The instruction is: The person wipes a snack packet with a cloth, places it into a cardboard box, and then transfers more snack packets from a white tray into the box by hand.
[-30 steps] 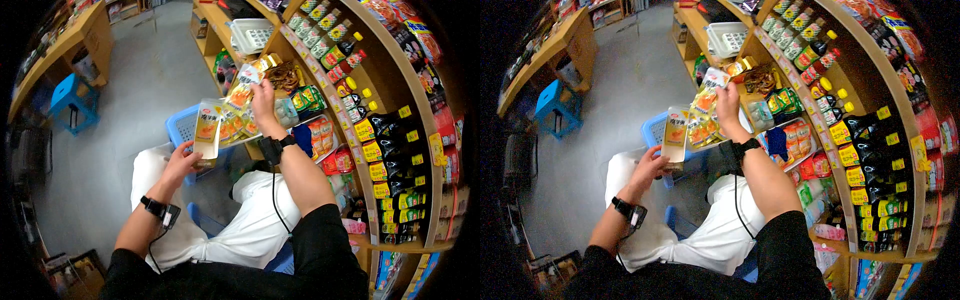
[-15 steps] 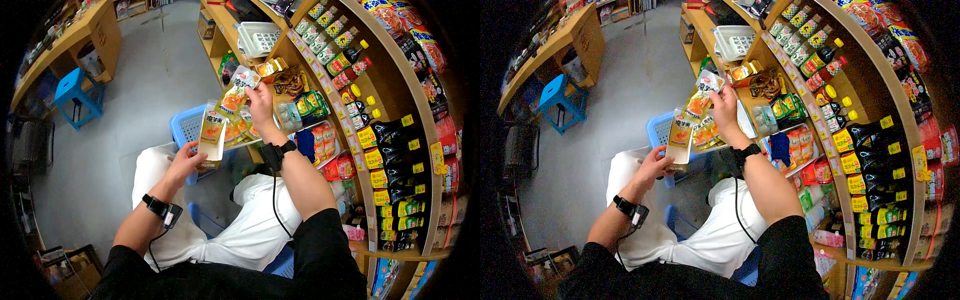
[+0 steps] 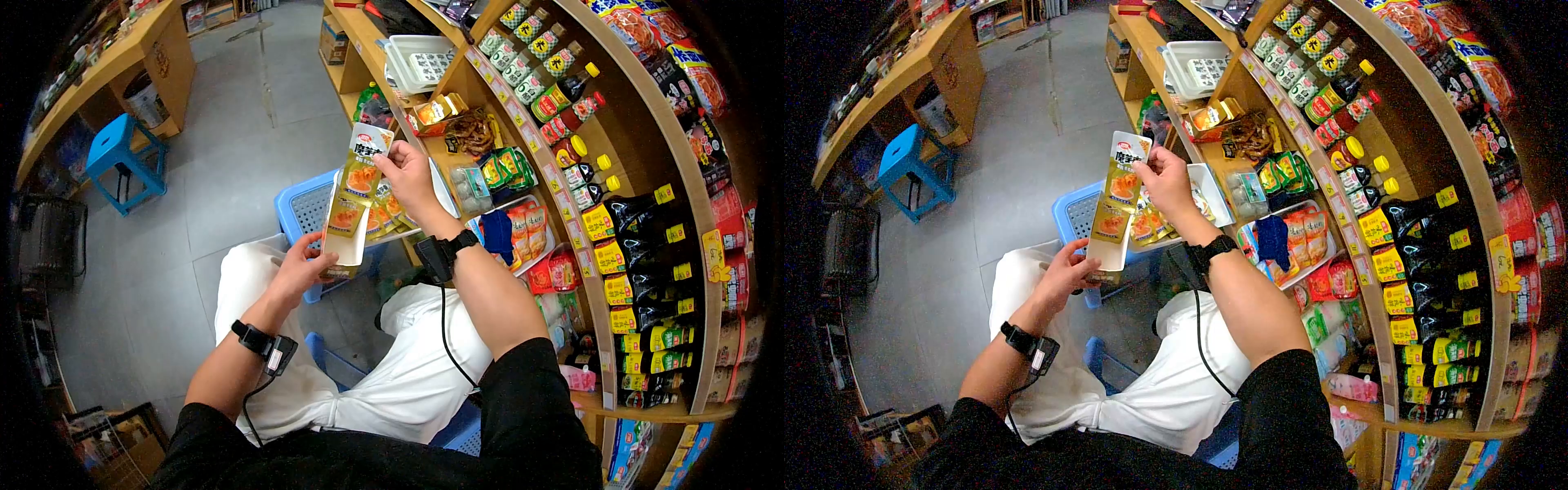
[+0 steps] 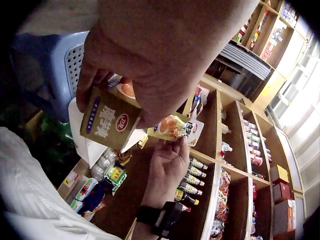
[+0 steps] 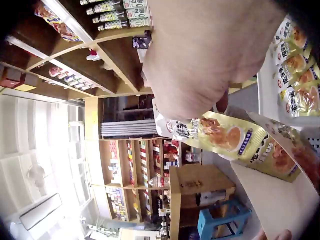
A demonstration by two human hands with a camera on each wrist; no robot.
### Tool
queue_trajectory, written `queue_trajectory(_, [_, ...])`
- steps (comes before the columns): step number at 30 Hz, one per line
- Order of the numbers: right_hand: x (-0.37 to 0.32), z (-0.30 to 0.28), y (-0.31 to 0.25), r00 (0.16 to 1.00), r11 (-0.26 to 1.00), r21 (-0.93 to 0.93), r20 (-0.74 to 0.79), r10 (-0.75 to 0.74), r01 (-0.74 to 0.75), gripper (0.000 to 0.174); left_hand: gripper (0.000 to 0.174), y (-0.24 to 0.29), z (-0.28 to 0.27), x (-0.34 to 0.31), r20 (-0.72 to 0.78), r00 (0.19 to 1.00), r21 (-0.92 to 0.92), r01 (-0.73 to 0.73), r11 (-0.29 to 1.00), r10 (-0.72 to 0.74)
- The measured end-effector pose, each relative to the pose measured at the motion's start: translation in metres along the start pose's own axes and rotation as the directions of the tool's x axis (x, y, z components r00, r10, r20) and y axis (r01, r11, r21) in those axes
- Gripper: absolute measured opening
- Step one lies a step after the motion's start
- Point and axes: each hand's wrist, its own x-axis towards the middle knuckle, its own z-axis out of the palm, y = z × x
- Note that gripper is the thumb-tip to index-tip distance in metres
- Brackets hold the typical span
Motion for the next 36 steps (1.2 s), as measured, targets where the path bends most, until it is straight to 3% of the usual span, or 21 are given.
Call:
queue_trajectory(3, [-0.002, 0.004, -0.004, 0.998, 0.999, 0.002, -0.036, 0.048, -0.048, 0.014, 0.064, 0.000, 0.000, 0.000, -0.003, 1.000, -0.001, 0.005, 1.000, -0.005])
queue_trajectory(7, [-0.001, 0.004, -0.002, 1.000, 0.999, -0.043, 0.008, 0.003, -0.003, 0.016, 0.069, -0.001, -0.003, 0.002, 0.027, 1.000, 0.037, 0.005, 0.999, -0.006])
queue_trajectory(9, [-0.004, 0.004, -0.008, 0.999, 0.971, -0.239, 0.033, -0.003, 0.011, 0.017, 0.069, -0.002, -0.003, 0.002, 0.024, 1.000, 0.035, 0.006, 0.999, -0.007])
queue_trajectory(16, [-0.005, 0.003, 0.001, 0.993, 0.942, -0.319, 0.093, -0.076, 0.102, 0.021, 0.067, -0.002, -0.004, 0.003, 0.019, 1.000, 0.045, 0.011, 0.999, -0.012])
queue_trajectory(24, [-0.008, 0.001, -0.007, 0.985, 0.819, -0.566, 0.170, 0.006, 0.093, 0.034, 0.065, 0.000, -0.003, 0.002, 0.012, 1.000, 0.034, 0.017, 0.999, -0.017])
queue_trajectory(28, [-0.008, -0.002, 0.000, 0.978, 0.782, -0.618, 0.199, 0.056, 0.081, 0.038, 0.064, 0.000, -0.004, 0.002, 0.008, 1.000, 0.036, 0.023, 0.999, -0.023])
queue_trajectory(33, [-0.008, -0.002, 0.009, 0.975, 0.750, -0.644, 0.222, -0.010, 0.154, 0.042, 0.064, -0.003, -0.005, 0.004, 0.003, 1.000, 0.034, 0.018, 0.999, -0.018])
queue_trajectory(36, [-0.009, 0.000, 0.007, 0.978, 0.738, -0.664, 0.206, 0.025, 0.121, 0.036, 0.063, -0.003, -0.005, 0.004, 0.006, 1.000, 0.034, 0.013, 0.999, -0.013])
